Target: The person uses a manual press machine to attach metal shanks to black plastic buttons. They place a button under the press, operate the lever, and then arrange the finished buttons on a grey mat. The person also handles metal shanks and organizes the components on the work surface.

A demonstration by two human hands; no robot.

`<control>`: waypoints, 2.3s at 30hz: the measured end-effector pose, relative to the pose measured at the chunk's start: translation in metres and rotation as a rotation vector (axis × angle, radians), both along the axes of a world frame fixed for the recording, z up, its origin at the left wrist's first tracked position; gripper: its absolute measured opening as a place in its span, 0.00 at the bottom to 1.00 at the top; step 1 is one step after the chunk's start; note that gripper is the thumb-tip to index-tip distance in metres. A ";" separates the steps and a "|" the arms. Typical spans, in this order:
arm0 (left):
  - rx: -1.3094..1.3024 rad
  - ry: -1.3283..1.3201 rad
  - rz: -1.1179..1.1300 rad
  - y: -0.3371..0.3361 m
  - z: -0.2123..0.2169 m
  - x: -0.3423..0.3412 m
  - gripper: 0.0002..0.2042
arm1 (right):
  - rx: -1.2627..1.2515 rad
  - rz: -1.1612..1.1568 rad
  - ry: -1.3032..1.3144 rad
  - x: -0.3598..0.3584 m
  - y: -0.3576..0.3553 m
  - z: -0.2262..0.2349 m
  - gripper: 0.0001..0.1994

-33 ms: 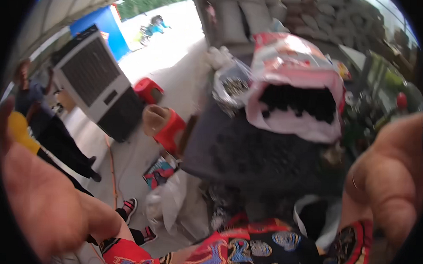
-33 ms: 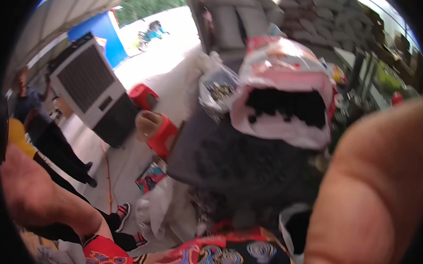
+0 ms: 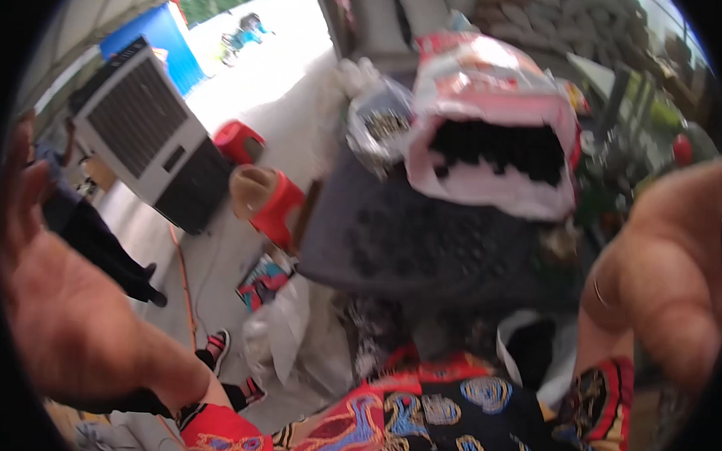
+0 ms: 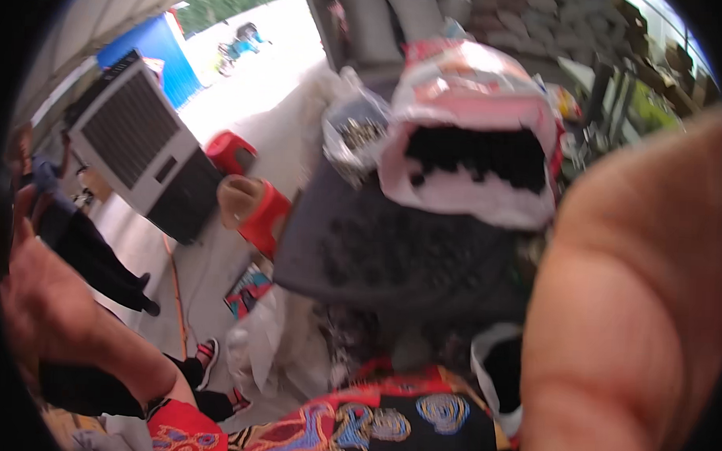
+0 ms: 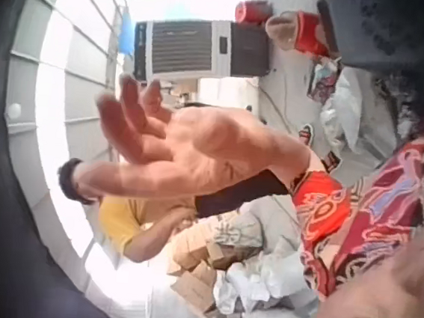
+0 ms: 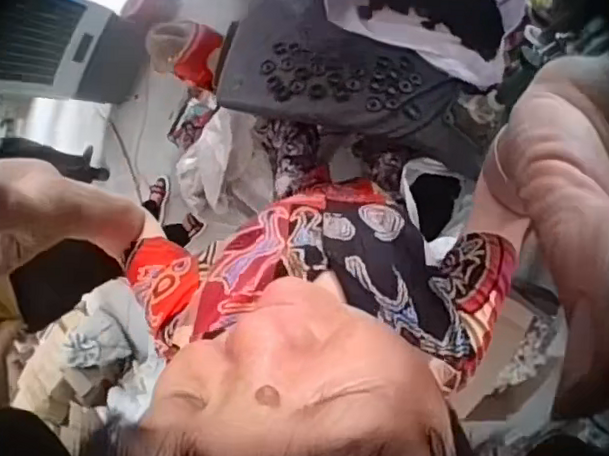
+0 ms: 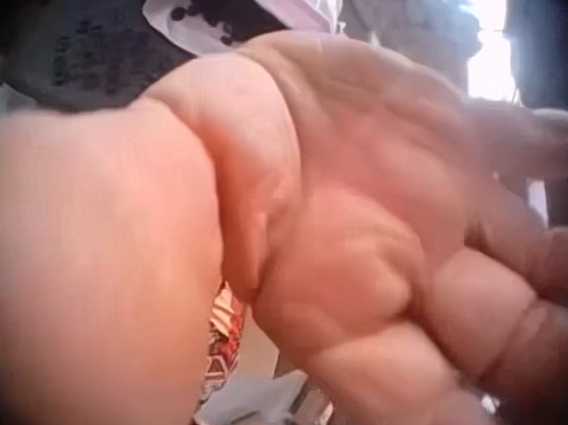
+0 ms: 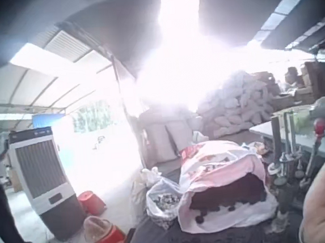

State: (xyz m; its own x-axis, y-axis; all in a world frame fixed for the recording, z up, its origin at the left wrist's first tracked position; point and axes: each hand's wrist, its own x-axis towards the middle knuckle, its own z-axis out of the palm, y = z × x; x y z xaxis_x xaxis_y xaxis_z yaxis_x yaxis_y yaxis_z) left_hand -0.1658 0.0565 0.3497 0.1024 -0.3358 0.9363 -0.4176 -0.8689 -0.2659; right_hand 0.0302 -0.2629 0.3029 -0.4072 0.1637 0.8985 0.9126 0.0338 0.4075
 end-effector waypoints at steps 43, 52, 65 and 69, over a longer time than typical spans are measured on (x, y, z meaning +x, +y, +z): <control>-0.657 0.633 0.815 0.073 -0.380 0.123 0.21 | -1.082 -0.467 0.708 0.103 0.145 -0.281 0.20; -0.630 0.667 0.726 0.064 -0.356 0.134 0.15 | -1.007 -0.572 0.473 0.107 0.133 -0.284 0.19; -0.617 0.617 0.739 0.081 -0.380 0.112 0.14 | -0.613 -0.608 0.992 0.206 0.150 -0.278 0.08; -0.629 0.613 0.661 0.066 -0.364 0.133 0.11 | -0.777 -0.776 1.075 0.243 0.133 -0.292 0.16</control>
State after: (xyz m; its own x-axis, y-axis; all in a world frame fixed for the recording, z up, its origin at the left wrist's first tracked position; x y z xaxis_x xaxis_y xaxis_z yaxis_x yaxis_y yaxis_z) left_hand -0.0331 0.1224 -0.0142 0.5927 0.4766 0.6493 0.2707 -0.8771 0.3968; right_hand 0.2735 -0.1297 0.0110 0.7619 0.5753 0.2975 0.6475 -0.6884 -0.3270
